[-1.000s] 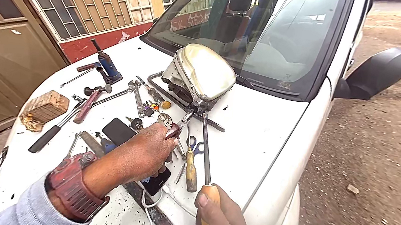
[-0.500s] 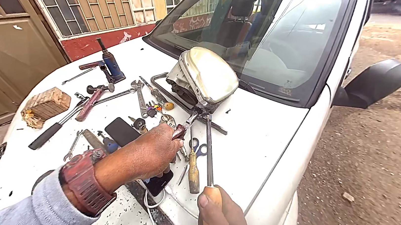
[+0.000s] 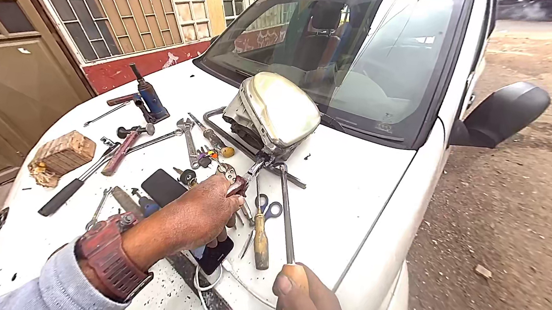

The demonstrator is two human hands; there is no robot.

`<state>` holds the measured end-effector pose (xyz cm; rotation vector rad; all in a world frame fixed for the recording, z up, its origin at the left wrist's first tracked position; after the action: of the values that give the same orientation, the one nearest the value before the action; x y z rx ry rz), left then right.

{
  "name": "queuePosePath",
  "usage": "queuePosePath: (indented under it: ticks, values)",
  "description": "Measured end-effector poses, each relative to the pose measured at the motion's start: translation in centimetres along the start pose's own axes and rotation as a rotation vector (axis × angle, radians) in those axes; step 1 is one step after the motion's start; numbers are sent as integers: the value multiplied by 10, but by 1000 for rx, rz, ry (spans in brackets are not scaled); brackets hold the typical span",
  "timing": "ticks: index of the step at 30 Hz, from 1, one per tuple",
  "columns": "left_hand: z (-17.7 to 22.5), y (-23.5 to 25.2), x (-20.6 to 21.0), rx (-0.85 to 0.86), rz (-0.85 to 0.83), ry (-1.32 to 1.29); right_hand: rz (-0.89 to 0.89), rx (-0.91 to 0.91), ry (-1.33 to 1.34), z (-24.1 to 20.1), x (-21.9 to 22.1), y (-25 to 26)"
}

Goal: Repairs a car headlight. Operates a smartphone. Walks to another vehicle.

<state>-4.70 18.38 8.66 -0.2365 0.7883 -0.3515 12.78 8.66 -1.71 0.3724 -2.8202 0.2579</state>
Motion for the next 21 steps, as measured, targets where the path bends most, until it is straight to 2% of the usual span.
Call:
queuePosePath:
  ticks: [8,21]
  values:
    - [-2,-2,2,-14,33,3,10,42,24,-13,6,-3]
    - [-5,1,0,2,38,18,226,-29,-524,-13,-1,6]
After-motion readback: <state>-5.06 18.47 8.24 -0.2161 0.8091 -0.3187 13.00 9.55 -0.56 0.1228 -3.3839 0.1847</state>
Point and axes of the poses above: each hand's wrist, its own y-axis towards the middle knuckle, its own x-axis out of the palm, z = x × y, the point moved 8 cm from there along y, towards the middle knuckle, and after that the axes turned 9 degrees about x, right-handed, at the moved point
